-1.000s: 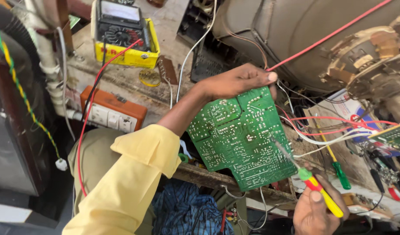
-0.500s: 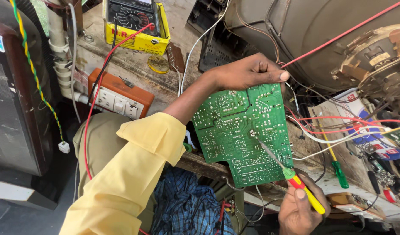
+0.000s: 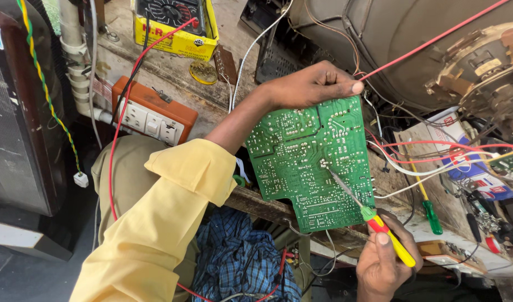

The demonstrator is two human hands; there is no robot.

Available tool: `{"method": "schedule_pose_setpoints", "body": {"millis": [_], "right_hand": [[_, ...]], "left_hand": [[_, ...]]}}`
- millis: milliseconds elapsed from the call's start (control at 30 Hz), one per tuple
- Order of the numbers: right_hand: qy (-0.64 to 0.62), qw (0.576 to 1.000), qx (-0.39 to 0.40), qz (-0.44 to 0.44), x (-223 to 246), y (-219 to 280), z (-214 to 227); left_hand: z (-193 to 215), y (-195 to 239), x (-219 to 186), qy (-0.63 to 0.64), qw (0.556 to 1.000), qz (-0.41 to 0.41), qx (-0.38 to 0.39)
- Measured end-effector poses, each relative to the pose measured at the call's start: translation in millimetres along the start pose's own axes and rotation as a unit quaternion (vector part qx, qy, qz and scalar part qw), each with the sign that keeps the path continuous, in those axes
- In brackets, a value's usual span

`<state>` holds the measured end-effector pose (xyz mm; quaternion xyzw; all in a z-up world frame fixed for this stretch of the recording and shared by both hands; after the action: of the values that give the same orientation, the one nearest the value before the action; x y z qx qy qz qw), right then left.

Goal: The person holds a green circuit board and uses a yellow-handled screwdriver to probe various solder points and traces on the board's surface. The person repeatedly touches different areas of the board with the screwdriver tip while holding the board steady with the other hand.

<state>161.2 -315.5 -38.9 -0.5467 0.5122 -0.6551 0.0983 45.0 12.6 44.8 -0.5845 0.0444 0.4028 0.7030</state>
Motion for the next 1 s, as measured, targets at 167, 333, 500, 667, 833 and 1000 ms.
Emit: {"method": "schedule_pose_setpoints", "body": {"millis": [167,333,500,667,833,1000], "right_hand": [[0.016,1.000,0.001,-0.003,0,-1,-2],[0.049,0.999,0.013,0.015,4,0,-5],[0.059,0.997,0.031,0.029,6,2,-9],[0.067,0.996,0.039,0.036,10,2,-15],[0.075,0.995,0.050,0.038,13,3,-23],[0.064,0.996,0.058,0.035,13,1,-26]], "left_hand": [[9,15,-5,-0.061,0.998,0.003,-0.029],[16,35,-17,-0.052,0.997,-0.020,-0.051],[18,47,-13,-0.052,0.997,0.009,-0.055],[18,55,-4,-0.064,0.995,0.046,-0.064],[18,56,0,-0.076,0.995,0.029,-0.057],[18,56,6,-0.066,0.996,0.020,-0.064]]}}
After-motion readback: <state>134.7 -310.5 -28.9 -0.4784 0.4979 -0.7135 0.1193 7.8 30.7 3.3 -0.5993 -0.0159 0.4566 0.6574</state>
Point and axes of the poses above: each hand's wrist, its own y-axis away from the middle knuckle, its own z-axis out of the back of the hand, x = y × z, the point moved 8 cm from there along -y, towards the middle knuckle, and after that the axes turned 14 degrees about -y, right-handed, at the moved point
